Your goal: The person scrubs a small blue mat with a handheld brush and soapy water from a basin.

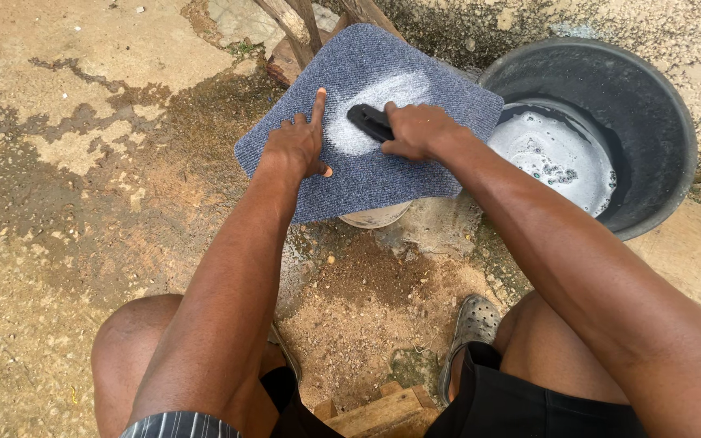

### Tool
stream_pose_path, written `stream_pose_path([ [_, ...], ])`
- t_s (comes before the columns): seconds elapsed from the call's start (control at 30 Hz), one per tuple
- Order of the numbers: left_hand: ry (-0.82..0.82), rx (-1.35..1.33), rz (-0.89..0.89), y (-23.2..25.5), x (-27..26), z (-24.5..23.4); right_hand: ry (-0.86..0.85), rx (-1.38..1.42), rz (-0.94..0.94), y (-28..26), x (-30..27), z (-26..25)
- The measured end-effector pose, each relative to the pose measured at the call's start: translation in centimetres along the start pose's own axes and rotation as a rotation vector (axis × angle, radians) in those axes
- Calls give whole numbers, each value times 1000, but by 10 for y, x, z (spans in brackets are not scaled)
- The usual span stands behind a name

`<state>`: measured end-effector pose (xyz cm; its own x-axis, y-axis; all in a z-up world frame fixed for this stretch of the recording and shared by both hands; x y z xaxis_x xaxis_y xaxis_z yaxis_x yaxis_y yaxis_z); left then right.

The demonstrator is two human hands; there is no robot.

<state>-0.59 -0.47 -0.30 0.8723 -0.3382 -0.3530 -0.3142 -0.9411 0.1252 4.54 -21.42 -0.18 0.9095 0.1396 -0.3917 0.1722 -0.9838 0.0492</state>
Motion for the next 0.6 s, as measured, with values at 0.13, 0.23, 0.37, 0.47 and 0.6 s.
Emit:
stream_pose_path([
  [0.13, 5, 23, 11, 0, -2, 0, 83, 15, 165, 34, 8, -6],
  [0.23, -10, 23, 5, 0, -2, -1, 276, 63, 211, 60, 19, -2],
  [0.37, -12, 8, 3, -1, 0, -3, 285, 17, 162, 68, 26, 7],
  [0.47, 10, -2, 10, -3, 4, -5, 133, -5, 140, 42, 20, 6],
  [0.6, 18, -38, -12, -5, 9, -7, -23, 66, -39, -4, -5, 4],
])
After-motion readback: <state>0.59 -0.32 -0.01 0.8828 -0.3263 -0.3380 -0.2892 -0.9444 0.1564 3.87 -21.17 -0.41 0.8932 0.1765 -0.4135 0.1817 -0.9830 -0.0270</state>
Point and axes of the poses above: each hand's wrist, its own x-axis towards the middle knuckle, its own z-axis out of the palm, y = z × x, the point moved 1 cm from there along x, towards the middle knuckle, and after that the axes turned 15 degrees about z, right-handed, at the moved point
